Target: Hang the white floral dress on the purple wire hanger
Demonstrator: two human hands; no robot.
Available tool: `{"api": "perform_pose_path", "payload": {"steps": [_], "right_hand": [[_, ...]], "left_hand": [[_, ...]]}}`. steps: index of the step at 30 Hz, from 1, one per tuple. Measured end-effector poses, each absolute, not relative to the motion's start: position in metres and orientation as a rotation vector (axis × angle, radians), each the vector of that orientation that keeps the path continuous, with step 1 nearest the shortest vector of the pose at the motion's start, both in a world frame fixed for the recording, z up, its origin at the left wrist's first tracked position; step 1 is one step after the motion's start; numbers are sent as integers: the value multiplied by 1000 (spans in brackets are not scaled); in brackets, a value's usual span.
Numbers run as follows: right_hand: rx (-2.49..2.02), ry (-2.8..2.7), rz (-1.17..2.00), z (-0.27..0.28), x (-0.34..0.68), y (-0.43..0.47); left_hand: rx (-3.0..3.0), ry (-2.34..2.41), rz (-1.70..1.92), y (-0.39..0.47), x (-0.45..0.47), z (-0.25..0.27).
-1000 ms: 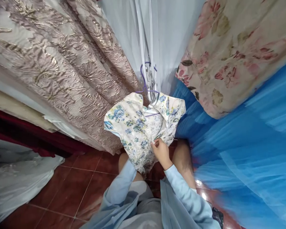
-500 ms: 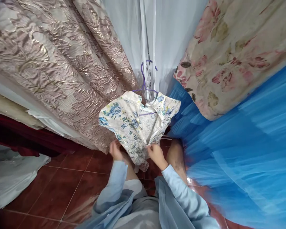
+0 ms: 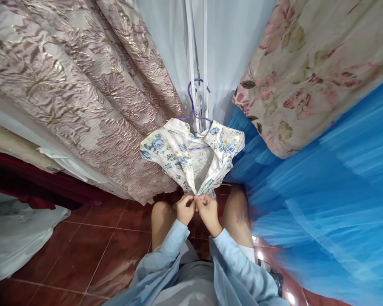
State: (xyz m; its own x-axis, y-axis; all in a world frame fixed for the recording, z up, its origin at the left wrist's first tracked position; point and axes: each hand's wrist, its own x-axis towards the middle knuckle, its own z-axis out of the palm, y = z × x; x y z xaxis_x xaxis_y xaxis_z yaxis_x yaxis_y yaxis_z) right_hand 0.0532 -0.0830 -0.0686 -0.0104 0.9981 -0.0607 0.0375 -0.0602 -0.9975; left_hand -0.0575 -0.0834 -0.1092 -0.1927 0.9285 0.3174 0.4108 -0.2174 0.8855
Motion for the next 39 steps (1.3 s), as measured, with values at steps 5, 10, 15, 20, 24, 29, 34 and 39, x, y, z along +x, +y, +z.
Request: {"api": "perform_pose_path", "payload": {"steps": [5, 10, 15, 20, 24, 29, 34, 39], "right_hand": [[-1135, -1147, 1215, 2, 46, -29], [-950, -1198, 1023, 91, 35, 46], [-869, -1148, 984, 119, 35, 69], [-892, -1214, 1016, 109, 46, 54], [-891, -1296, 965, 108, 50, 49], [-902, -1339, 948, 100, 49, 56], [-918, -1291, 984, 72, 36, 68], [-1106, -1382, 989, 27, 28, 68]], "left_hand": [[1544, 1633, 1360, -90, -64, -116], [1534, 1622, 1333, -93, -60, -126], [1543, 1515, 1283, -82, -62, -121], [1653, 1581, 1671, -34, -84, -35], [1985, 1361, 1694, 27, -96, 73], [2480, 1294, 1448, 64, -99, 129], [2526, 1350, 1510, 59, -104, 117], [2191, 1374, 1790, 55, -120, 121]]}}
